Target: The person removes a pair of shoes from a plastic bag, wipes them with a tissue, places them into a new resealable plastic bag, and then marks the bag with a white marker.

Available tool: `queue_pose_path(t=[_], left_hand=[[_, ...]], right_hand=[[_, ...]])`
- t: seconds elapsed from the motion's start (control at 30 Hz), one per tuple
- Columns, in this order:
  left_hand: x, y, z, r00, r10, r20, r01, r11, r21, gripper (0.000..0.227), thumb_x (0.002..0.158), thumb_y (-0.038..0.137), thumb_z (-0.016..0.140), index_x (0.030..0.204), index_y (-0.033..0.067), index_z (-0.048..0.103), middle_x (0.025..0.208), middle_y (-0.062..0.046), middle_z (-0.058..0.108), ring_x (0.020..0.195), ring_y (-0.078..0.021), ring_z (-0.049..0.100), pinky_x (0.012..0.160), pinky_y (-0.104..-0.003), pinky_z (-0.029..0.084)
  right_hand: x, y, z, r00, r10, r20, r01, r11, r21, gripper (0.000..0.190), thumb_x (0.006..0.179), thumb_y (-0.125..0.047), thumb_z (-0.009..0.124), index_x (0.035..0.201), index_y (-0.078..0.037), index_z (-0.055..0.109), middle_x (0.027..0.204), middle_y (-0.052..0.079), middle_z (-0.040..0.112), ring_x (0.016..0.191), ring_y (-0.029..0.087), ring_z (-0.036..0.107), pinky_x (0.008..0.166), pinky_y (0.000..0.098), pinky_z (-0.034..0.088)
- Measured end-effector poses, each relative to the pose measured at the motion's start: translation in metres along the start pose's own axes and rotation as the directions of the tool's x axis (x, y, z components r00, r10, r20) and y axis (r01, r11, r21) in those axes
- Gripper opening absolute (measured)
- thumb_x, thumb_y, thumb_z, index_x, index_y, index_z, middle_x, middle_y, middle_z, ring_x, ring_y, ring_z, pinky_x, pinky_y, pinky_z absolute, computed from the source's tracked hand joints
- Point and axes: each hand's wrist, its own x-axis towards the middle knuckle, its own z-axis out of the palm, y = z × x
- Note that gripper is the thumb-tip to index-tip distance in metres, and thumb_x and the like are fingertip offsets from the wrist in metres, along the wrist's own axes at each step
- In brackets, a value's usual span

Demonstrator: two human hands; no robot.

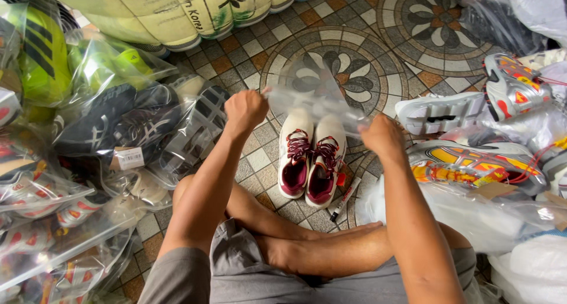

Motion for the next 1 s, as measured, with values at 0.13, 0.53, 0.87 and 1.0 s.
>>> queue_pose_path(t=[0.13,0.53,0.87,1.0], left_hand=[[0.011,0.032,-0.028,0.996,0.028,-0.083,-0.055,0.936,-0.347,0.079,0.113,0.064,0.036,0.098,0.0026,0.084,0.094,-0.029,0.082,0.102,-0.0554,0.079,0.093,-0.069,0.059],[0.016,0.034,0.073,0.982,0.187,-0.012,-0.128,0.623,-0.771,0.045,0.109,0.041,0.063,0.11,-0.0042,0.069,0.09,-0.031,0.074,0.095,-0.0613,0.071,0.085,-0.072,0.052],[0.03,0.033,0.123,0.982,-0.117,0.145,0.166,0.905,-0.392,0.036,0.104,0.028,0.057,0.124,0.0151,0.083,0.112,-0.019,0.083,0.109,-0.045,0.08,0.097,-0.059,0.065],[0.042,0.035,0.12,0.952,-0.188,0.24,0.283,0.838,-0.467,0.041,0.101,0.031,0.056,0.128,0.0158,0.083,0.112,-0.019,0.084,0.109,-0.0448,0.081,0.093,-0.059,0.066]], right_hand=[[0.015,-0.009,-0.016,0.96,-0.095,-0.262,0.129,0.985,0.116,0.039,0.121,-0.041,0.047,0.119,-0.008,0.068,0.107,0.032,0.079,0.11,0.059,0.076,0.094,0.0688,0.057],[0.061,0.005,0.095,0.777,-0.098,-0.622,0.264,0.948,0.18,0.029,0.107,-0.029,0.078,0.112,-0.006,0.061,0.094,0.024,0.076,0.092,0.054,0.077,0.082,0.0672,0.059],[0.073,0.011,0.119,0.869,-0.029,-0.493,0.057,0.998,0.041,0.041,0.108,-0.057,0.071,0.106,-0.02,0.054,0.082,0.016,0.078,0.08,0.048,0.08,0.08,0.0612,0.061],[0.08,0.004,0.116,0.913,0.066,-0.403,0.048,0.963,0.266,0.032,0.112,-0.043,0.07,0.113,-0.013,0.057,0.093,0.029,0.078,0.098,0.056,0.078,0.087,0.0641,0.061]])
